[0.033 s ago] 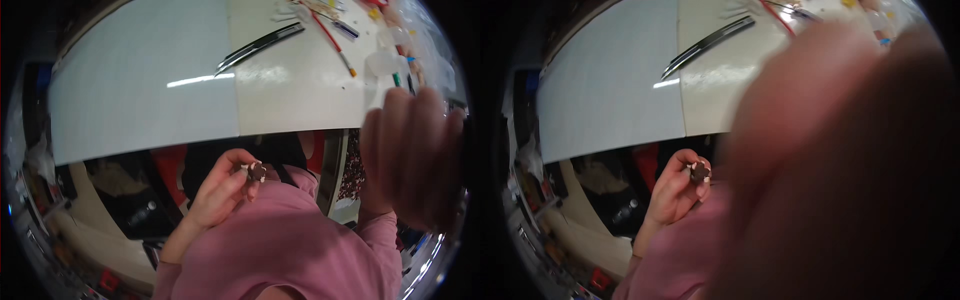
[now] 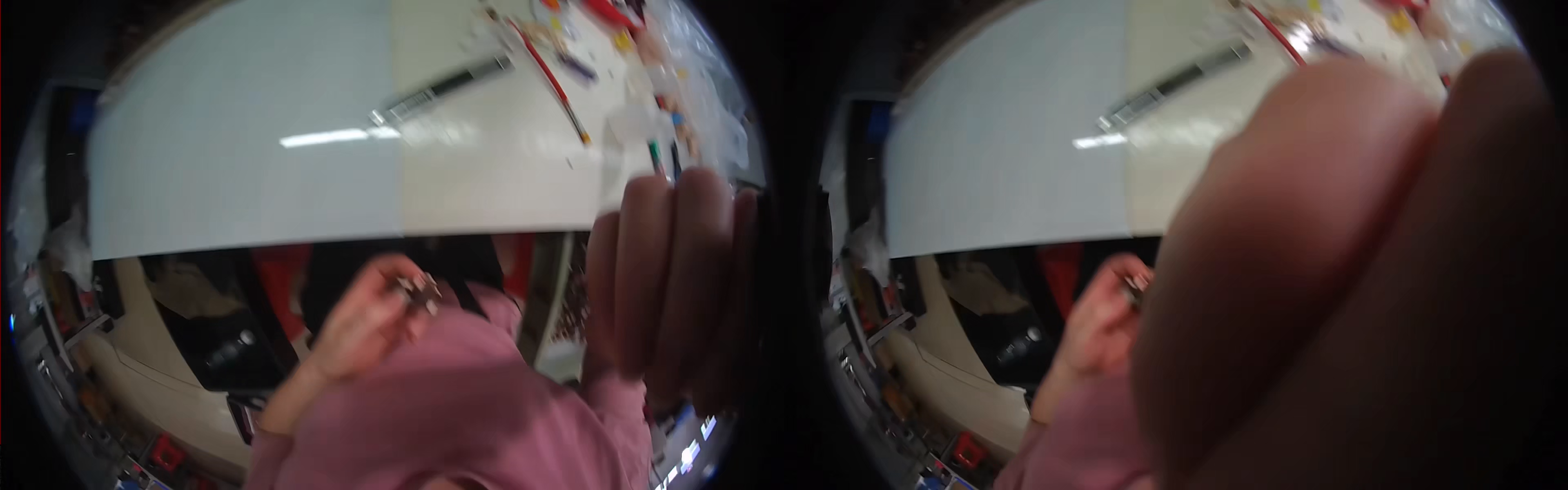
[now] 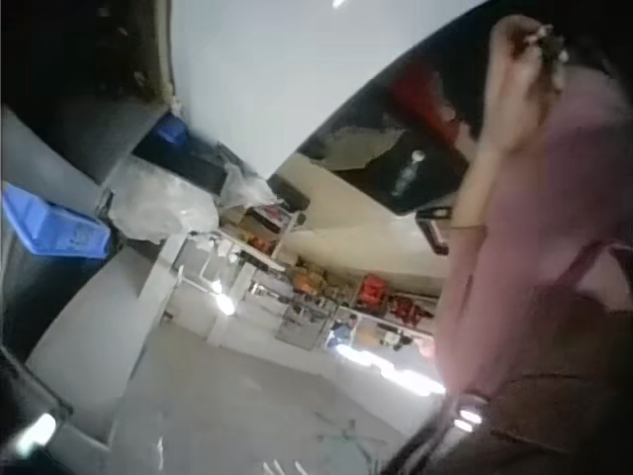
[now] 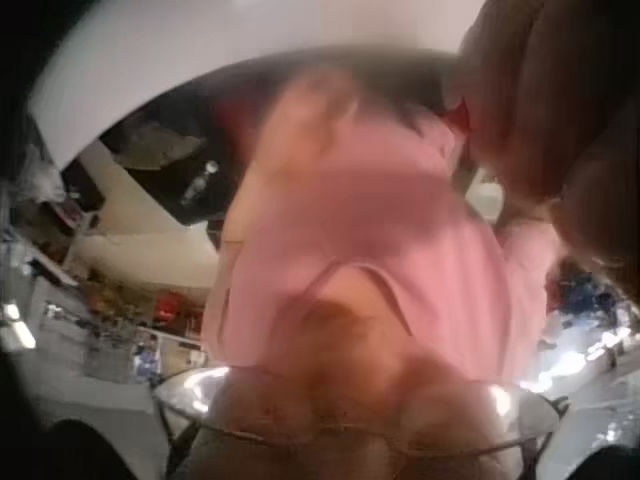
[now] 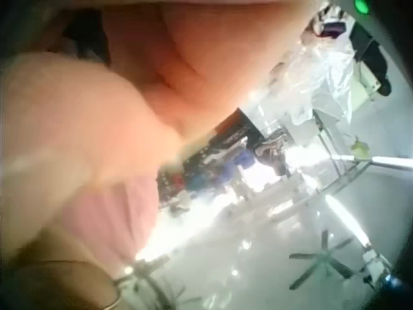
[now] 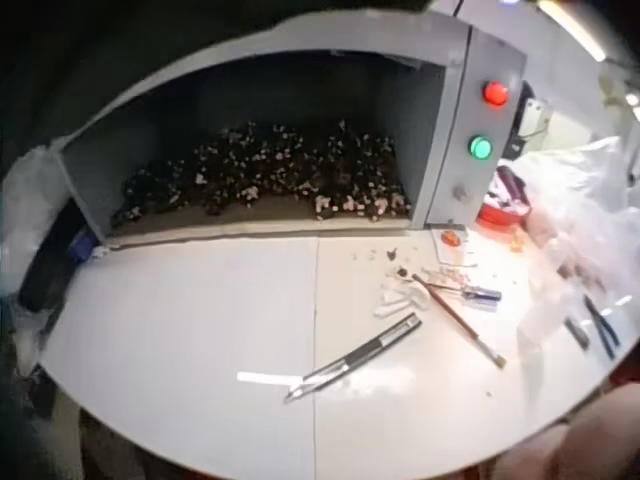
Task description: The person applies glue to a small figurine using a squeeze bottle, attaches miniature parts to it by hand, and trims excess material with a small tool before repeating the process on other figurines.
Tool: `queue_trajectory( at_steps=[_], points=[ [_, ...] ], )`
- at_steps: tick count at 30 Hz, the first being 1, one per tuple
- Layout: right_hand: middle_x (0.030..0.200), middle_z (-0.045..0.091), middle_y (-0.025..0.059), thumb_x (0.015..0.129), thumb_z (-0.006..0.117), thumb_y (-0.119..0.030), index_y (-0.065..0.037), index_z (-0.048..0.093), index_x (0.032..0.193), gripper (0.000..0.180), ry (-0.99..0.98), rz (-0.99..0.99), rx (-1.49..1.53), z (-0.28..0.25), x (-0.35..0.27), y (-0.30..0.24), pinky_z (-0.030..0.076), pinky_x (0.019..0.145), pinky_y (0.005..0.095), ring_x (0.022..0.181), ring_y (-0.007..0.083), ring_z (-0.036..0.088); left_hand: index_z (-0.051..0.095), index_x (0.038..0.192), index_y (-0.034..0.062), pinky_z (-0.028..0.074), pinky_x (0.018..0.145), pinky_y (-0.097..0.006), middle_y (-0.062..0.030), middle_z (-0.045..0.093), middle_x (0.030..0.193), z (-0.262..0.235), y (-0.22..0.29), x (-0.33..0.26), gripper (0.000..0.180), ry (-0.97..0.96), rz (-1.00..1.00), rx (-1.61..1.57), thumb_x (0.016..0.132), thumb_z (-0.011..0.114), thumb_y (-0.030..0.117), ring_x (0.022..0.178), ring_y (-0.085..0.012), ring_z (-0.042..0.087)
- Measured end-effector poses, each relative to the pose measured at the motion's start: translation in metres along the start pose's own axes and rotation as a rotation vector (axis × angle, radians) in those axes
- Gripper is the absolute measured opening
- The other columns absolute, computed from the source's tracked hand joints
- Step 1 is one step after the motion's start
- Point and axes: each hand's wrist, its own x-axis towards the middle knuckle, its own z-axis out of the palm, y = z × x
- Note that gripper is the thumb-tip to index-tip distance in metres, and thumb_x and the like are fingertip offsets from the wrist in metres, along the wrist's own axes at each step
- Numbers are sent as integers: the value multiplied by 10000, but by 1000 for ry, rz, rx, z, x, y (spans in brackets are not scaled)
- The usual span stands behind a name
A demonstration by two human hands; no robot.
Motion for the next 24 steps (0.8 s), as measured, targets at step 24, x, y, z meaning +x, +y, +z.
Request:
queue_trajectory(
  at_steps=[24],
  points=[
    [843, 482, 62, 802, 547, -79, -58, 492, 868, 88, -103, 213, 120, -23, -40, -31, 398, 632, 288, 679, 164, 452, 415, 957, 95, 423, 737, -303, -133, 470, 1068, -17, 7, 4, 206, -92, 145, -233, 771, 456, 15, 823, -178, 495]
  ],
)
